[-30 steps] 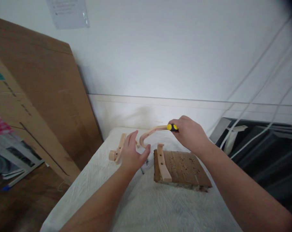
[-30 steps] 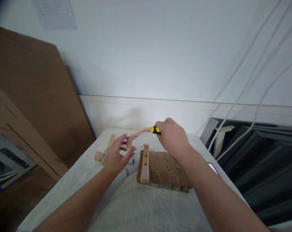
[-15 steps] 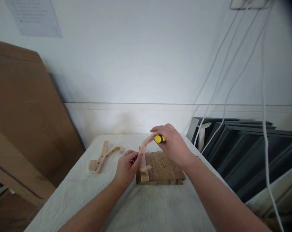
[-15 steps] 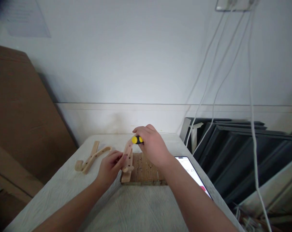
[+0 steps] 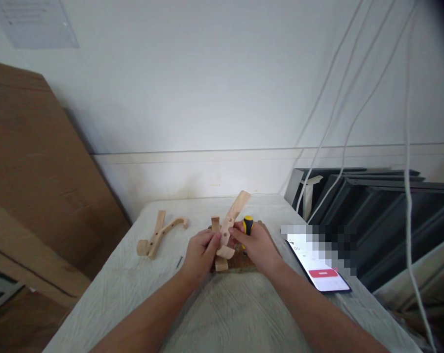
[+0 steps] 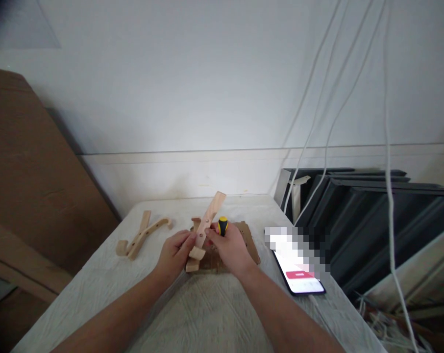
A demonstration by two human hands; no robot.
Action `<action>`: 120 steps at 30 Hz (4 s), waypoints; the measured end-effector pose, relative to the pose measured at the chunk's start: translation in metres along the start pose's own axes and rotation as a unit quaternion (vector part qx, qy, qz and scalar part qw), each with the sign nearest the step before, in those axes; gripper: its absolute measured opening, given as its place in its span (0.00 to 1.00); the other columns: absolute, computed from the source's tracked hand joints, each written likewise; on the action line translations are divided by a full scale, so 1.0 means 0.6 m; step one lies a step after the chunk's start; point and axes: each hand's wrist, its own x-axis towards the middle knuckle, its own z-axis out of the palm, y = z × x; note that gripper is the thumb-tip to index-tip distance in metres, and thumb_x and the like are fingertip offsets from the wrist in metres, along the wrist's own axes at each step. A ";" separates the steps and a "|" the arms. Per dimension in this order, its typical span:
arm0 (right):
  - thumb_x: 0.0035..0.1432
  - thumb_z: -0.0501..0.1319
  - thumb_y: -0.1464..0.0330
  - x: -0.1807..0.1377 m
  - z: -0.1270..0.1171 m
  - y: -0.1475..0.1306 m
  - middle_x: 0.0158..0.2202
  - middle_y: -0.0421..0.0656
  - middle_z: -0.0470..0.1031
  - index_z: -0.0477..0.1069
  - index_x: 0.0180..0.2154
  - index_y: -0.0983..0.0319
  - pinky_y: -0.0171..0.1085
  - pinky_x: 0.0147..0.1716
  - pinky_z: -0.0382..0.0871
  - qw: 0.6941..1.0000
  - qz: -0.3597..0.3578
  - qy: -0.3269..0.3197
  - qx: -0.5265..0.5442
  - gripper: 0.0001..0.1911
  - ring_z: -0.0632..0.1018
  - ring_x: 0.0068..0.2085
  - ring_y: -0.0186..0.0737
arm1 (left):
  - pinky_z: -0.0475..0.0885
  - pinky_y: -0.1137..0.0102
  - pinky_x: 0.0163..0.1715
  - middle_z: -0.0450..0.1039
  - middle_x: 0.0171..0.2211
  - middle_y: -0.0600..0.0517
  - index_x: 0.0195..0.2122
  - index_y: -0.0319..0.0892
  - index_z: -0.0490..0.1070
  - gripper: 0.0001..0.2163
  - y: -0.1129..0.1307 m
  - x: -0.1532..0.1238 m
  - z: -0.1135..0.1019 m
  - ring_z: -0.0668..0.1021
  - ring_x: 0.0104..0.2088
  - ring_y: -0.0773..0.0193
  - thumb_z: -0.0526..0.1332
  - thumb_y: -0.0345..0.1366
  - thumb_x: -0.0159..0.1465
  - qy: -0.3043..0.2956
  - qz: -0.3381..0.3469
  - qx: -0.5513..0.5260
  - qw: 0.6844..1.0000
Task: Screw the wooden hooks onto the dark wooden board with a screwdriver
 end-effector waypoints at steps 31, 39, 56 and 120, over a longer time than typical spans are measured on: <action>0.52 0.61 0.72 0.019 -0.046 0.006 0.27 0.44 0.77 0.71 0.28 0.62 0.33 0.25 0.59 0.904 0.008 -0.047 -0.425 0.01 0.74 0.26 0.36 | 0.67 0.68 0.37 0.72 0.29 0.48 0.29 0.41 0.77 0.19 -0.054 0.008 0.006 0.73 0.35 0.62 0.50 0.42 0.69 -0.001 0.062 0.124 0.990; 0.58 0.57 0.67 0.008 -0.047 0.000 0.30 0.48 0.77 0.69 0.28 0.62 0.35 0.29 0.60 0.906 -0.013 -0.014 -0.422 0.08 0.75 0.32 0.41 | 0.66 0.68 0.34 0.73 0.26 0.49 0.30 0.39 0.77 0.19 -0.053 0.014 -0.005 0.73 0.31 0.63 0.48 0.40 0.68 0.074 -0.020 0.122 0.990; 0.55 0.58 0.63 0.001 -0.100 -0.034 0.29 0.45 0.74 0.66 0.33 0.61 0.37 0.30 0.62 0.889 -0.045 0.055 -0.452 0.08 0.74 0.31 0.42 | 0.67 0.68 0.34 0.74 0.27 0.49 0.30 0.40 0.76 0.19 -0.059 0.016 -0.006 0.74 0.31 0.63 0.49 0.41 0.68 0.048 -0.011 0.118 0.992; 0.58 0.57 0.59 0.026 -0.042 -0.002 0.37 0.52 0.79 0.73 0.40 0.63 0.39 0.34 0.65 0.816 -0.013 -0.002 -0.577 0.15 0.78 0.39 0.49 | 0.67 0.59 0.55 0.64 0.61 0.44 0.61 0.41 0.60 0.29 -0.088 0.022 0.022 0.70 0.57 0.53 0.59 0.35 0.56 -0.062 -0.110 -0.170 0.977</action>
